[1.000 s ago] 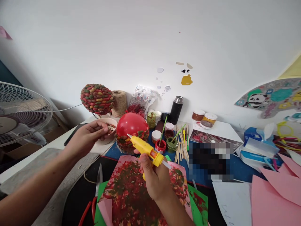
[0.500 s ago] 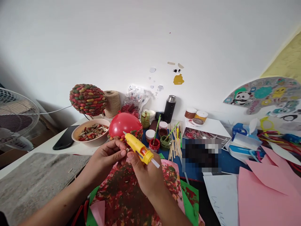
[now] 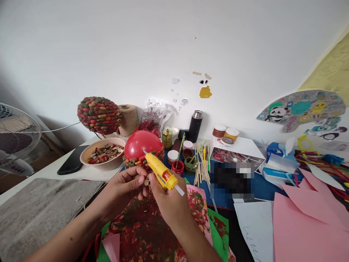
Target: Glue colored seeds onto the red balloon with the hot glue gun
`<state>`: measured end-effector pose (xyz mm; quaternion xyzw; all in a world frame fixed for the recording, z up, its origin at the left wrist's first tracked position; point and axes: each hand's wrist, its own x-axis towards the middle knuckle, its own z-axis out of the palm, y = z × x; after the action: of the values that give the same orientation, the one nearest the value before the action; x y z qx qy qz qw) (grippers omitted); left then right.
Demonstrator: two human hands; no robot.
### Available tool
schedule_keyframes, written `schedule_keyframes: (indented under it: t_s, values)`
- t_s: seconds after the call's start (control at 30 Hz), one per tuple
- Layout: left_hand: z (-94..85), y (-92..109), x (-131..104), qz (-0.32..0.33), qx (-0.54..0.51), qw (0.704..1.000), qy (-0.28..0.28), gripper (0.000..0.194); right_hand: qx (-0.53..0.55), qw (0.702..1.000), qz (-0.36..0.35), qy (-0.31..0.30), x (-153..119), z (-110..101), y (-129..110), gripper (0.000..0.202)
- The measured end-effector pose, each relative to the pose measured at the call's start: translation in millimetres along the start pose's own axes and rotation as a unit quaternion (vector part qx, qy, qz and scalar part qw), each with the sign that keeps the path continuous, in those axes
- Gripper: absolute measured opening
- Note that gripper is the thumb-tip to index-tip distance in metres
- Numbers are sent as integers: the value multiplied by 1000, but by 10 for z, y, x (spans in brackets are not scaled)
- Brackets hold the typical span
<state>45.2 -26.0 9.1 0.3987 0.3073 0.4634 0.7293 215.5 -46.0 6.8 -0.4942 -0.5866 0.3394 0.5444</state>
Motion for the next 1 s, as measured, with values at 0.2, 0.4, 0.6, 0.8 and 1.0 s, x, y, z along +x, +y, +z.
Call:
schedule_keyframes:
  t_s: [0.2, 0.4, 0.6, 0.8, 1.0]
  values:
    - [-42, 62, 55, -42, -27, 999, -19, 44, 27, 999, -14, -10, 11, 13, 14, 36]
    - [-33, 185, 142, -16, 0, 997, -80, 34, 110, 993, 35, -28, 16, -62, 106, 51]
    - [-108, 61, 104, 13, 10, 990, -142, 29, 188, 979, 74, -17, 28, -79, 100, 67]
    - [-107, -76, 1, 79, 127, 978, -148, 45, 218, 975, 53, -9, 29, -46, 75, 70]
    - [-86, -111, -39, 172, 262, 942, -118, 55, 203, 978, 38, -14, 68, -30, 113, 70]
